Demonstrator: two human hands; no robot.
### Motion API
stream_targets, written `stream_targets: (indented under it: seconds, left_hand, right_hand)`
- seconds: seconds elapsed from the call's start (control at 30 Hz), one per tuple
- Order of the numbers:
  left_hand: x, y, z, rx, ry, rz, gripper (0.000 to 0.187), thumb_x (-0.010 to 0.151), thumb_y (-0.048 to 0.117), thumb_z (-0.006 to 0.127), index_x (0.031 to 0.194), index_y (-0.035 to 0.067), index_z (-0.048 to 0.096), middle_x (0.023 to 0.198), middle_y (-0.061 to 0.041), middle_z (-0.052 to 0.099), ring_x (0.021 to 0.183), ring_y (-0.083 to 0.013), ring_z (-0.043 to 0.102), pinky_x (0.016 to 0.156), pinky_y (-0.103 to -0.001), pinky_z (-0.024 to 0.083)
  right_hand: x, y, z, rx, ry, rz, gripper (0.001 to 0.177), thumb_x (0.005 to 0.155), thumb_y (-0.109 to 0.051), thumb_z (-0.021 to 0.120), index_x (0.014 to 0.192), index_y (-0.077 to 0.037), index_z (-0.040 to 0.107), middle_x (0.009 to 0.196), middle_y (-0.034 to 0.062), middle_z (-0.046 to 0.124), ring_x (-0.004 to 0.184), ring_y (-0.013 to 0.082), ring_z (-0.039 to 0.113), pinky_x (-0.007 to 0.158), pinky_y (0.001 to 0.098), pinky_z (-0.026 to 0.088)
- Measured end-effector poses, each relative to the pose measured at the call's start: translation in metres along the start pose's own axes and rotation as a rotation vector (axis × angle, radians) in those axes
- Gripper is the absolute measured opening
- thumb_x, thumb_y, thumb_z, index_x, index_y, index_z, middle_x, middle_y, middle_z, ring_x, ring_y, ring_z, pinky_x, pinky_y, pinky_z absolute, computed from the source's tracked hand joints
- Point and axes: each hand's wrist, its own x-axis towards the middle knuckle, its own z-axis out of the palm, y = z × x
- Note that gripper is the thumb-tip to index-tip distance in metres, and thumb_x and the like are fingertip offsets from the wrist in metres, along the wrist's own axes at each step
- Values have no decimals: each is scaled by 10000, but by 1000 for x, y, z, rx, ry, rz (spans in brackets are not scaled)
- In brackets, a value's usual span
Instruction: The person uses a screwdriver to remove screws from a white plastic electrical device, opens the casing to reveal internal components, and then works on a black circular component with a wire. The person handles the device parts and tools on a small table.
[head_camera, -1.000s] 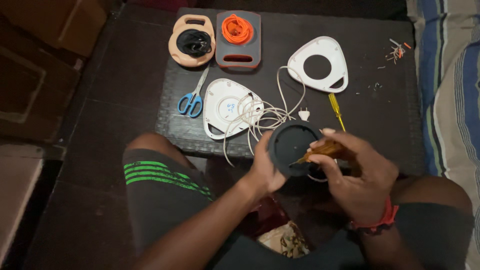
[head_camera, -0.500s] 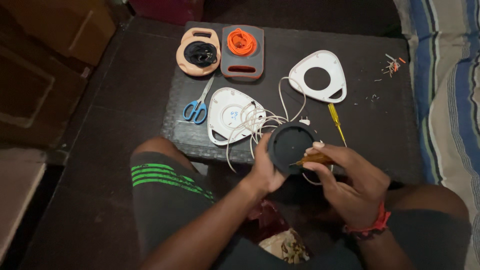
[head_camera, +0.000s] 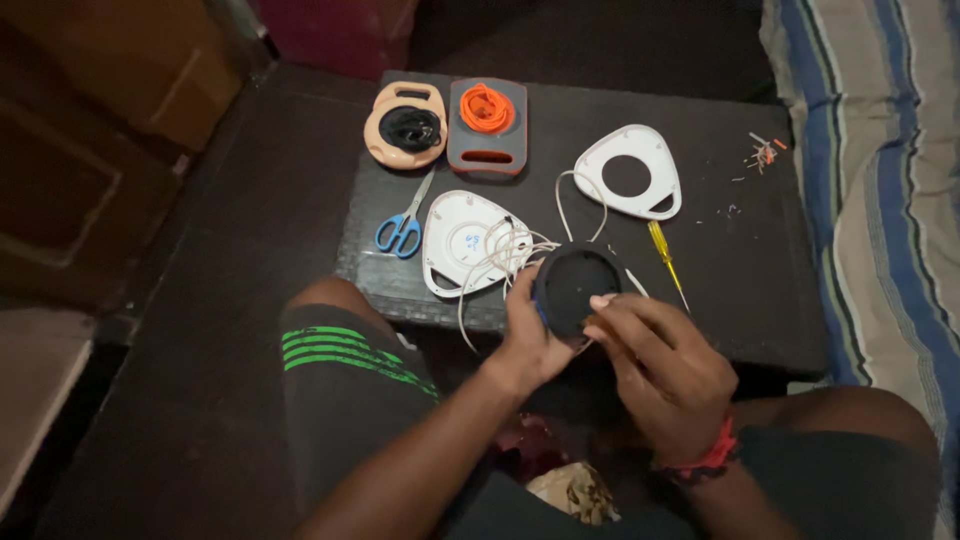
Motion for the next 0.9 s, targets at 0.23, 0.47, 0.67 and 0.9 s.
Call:
stream_targets:
  seconds: [0.23,0.47,0.67,0.9]
  left_hand:
    - [-14,7,35,5,-56,6,517,1012,472,441,1193,57,693,1128,-121,733,1025,-279,702,925,-424,571]
    - [-26,6,54,54,-48,12,478,1028,458,452,1180,78,699,1142,-100,743,1020,-257,718,910,-416,571]
    - [-29,-1,60,118,-105,40,493,1021,454,459,1184,53,696,1148,-106,749,1040,-266,717,949,-426,572]
    - [-45,14,51,188,16,-11,528,976,507,473,1175,73,698,1160,-113,735,1056,-290,705,931,-470,568]
  right_hand:
    - [-2,-29,-6,-11,165,203,243,860,-50,807,1101,-53,776,951,108,731,814,168,726,710,271,558]
    - [4,-34,-39,14,138,221,215,893,-43,767,1108,-47,782,913,87,776,789,144,754,683,254,565]
    - [-3,-40,-54,-40,44,104,216,873,-33,753,1082,-78,787,914,79,786,789,140,759,665,262,565]
    - [-4,-36,-49,100,-160,59,329,809,23,755,1104,-117,800,913,74,790,759,162,765,640,270,563]
